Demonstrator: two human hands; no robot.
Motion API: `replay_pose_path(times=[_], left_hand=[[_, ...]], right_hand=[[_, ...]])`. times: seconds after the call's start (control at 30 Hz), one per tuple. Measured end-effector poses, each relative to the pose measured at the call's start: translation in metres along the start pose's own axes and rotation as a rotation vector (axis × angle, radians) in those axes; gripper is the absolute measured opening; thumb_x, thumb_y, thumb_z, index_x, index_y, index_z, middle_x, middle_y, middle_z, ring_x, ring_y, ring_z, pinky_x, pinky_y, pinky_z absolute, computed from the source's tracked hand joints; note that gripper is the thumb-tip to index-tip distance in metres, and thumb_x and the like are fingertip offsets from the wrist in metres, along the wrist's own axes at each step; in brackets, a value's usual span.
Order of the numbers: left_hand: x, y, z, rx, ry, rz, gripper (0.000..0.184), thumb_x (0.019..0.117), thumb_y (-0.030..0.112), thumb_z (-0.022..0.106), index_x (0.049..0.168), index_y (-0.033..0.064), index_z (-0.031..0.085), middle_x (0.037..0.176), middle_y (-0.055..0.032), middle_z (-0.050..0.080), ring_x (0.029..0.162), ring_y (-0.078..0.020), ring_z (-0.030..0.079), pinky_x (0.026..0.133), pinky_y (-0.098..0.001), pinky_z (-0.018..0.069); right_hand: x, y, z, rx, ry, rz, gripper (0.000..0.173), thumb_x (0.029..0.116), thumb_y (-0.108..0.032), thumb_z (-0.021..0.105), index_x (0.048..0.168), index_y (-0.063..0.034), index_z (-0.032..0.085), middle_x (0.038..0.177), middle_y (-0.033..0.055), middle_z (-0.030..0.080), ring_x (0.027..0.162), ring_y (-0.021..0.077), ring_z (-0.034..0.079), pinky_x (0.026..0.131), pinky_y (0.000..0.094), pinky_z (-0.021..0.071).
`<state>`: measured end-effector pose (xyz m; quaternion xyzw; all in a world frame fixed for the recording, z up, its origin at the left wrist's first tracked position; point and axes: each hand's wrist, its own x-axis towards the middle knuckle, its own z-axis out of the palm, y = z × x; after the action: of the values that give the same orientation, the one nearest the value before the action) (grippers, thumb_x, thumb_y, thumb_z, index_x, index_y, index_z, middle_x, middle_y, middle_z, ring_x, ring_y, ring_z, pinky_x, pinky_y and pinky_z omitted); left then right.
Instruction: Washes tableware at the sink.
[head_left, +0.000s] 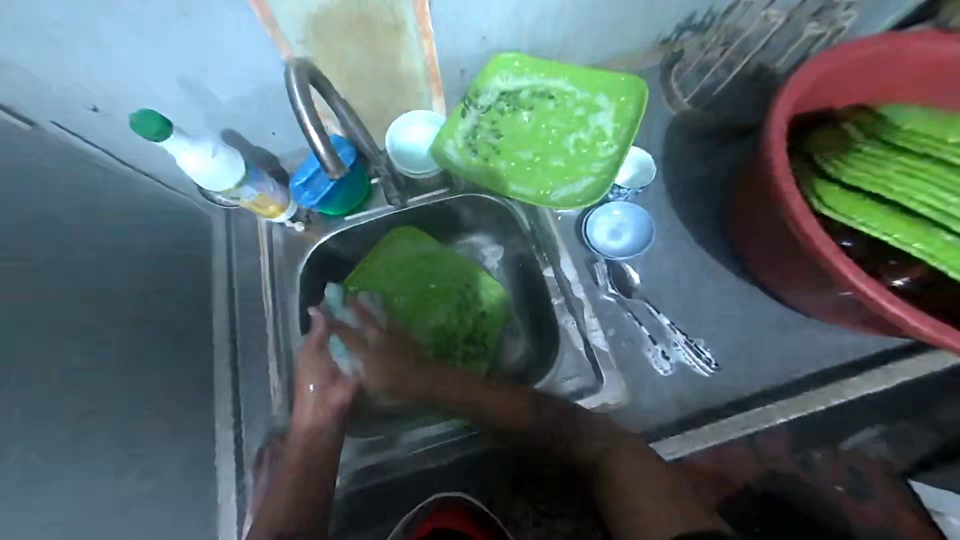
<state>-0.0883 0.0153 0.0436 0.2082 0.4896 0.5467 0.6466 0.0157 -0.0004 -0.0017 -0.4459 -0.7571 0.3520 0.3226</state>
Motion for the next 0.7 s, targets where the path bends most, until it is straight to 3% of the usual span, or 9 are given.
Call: replay_pose_path(times=[0.13, 0.23, 0.33, 0.4, 0.43, 0.5, 0.53, 0.6, 0.7], left_hand=[[0.004, 0.022, -0.026, 0.0, 0.141, -0.029, 0.038, 0.1121, 0.036, 0.025, 0.123, 0.016, 0.056, 0.097, -0.0003, 0.071, 0.088, -0.0119, 0.071, 0.074, -0.0361, 0.0619], [-0.001, 0.039, -0.029, 0.092, 0.263, -0.1, 0.038, 0.1111, 0.036, 0.026, 0.118, 0.0153, 0.057, 0.092, -0.0005, 0.069, 0.083, -0.0119, 0.07, 0.069, -0.0349, 0.0614], [-0.003, 0.049, -0.041, 0.22, 0.137, -0.128, 0.043, 0.1113, 0.042, 0.029, 0.126, 0.0123, 0.057, 0.098, -0.0047, 0.071, 0.09, -0.0213, 0.072, 0.077, -0.0452, 0.0626], [0.002, 0.053, -0.068, 0.379, -0.115, -0.054, 0.032, 0.1061, 0.032, 0.046, 0.13, 0.0128, 0.056, 0.106, 0.0003, 0.072, 0.099, -0.017, 0.071, 0.09, -0.04, 0.0601], [0.004, 0.055, -0.071, 0.469, -0.165, -0.024, 0.028, 0.0938, 0.021, 0.06, 0.121, 0.0144, 0.059, 0.1, 0.0042, 0.073, 0.091, -0.0116, 0.072, 0.086, -0.033, 0.0616], [-0.004, 0.059, -0.067, 0.635, -0.202, -0.011, 0.032, 0.0816, 0.001, 0.065, 0.11, 0.0142, 0.06, 0.086, 0.0089, 0.072, 0.072, -0.0035, 0.069, 0.069, -0.0218, 0.0607], [-0.01, 0.058, -0.063, 0.648, -0.224, -0.002, 0.03, 0.0786, -0.002, 0.067, 0.103, 0.0162, 0.063, 0.081, 0.0097, 0.072, 0.065, -0.0011, 0.066, 0.061, -0.0188, 0.0578], [-0.018, 0.047, -0.057, 0.487, -0.335, 0.04, 0.026, 0.0763, 0.005, 0.075, 0.097, 0.0213, 0.075, 0.086, 0.0074, 0.076, 0.073, -0.0031, 0.07, 0.067, -0.0224, 0.0609], [-0.029, 0.03, -0.046, 0.291, -0.39, 0.083, 0.024, 0.0822, 0.004, 0.072, 0.101, 0.0191, 0.074, 0.094, 0.0024, 0.077, 0.082, -0.0082, 0.073, 0.074, -0.0276, 0.0631]], right_hand=[[-0.065, 0.001, -0.042, -0.149, -0.314, -0.07, 0.062, 0.0913, -0.028, 0.076, 0.147, -0.0108, 0.056, 0.158, 0.0218, 0.043, 0.149, 0.0406, 0.037, 0.121, 0.059, 0.031], [-0.066, 0.004, -0.097, -0.165, -0.403, -0.005, 0.053, 0.0851, 0.0, 0.073, 0.137, -0.005, 0.064, 0.145, 0.0264, 0.055, 0.133, 0.046, 0.054, 0.105, 0.0628, 0.0461], [-0.041, -0.002, -0.145, 0.013, -0.248, 0.089, 0.036, 0.0913, 0.002, 0.069, 0.127, 0.0039, 0.068, 0.125, 0.0223, 0.069, 0.118, 0.0325, 0.066, 0.105, 0.0466, 0.0493], [-0.022, 0.004, -0.168, 0.26, 0.007, 0.114, 0.043, 0.0813, 0.001, 0.079, 0.122, 0.0069, 0.068, 0.111, 0.018, 0.073, 0.1, 0.0185, 0.07, 0.093, 0.0333, 0.0568], [-0.01, 0.01, -0.175, 0.379, 0.117, 0.117, 0.044, 0.0788, 0.001, 0.079, 0.121, 0.0072, 0.066, 0.107, 0.0148, 0.073, 0.095, 0.012, 0.07, 0.088, 0.0281, 0.0582], [0.012, 0.014, -0.175, 0.51, 0.321, 0.13, 0.042, 0.0834, 0.002, 0.076, 0.123, 0.0082, 0.064, 0.11, 0.0138, 0.071, 0.097, 0.0091, 0.068, 0.088, 0.0257, 0.0575], [0.023, 0.013, -0.169, 0.461, 0.43, 0.123, 0.039, 0.0858, 0.002, 0.075, 0.123, 0.0083, 0.064, 0.114, 0.0157, 0.07, 0.102, 0.012, 0.067, 0.091, 0.0272, 0.0563], [0.04, 0.017, -0.144, 0.162, 0.622, -0.083, 0.035, 0.0826, 0.0, 0.077, 0.116, 0.0106, 0.07, 0.124, 0.0279, 0.065, 0.117, 0.0322, 0.064, 0.102, 0.0404, 0.0522], [0.03, 0.001, -0.088, -0.076, 0.512, -0.354, 0.043, 0.0828, -0.026, 0.078, 0.118, -0.0015, 0.075, 0.144, 0.0304, 0.053, 0.139, 0.0474, 0.046, 0.116, 0.0573, 0.0394]])
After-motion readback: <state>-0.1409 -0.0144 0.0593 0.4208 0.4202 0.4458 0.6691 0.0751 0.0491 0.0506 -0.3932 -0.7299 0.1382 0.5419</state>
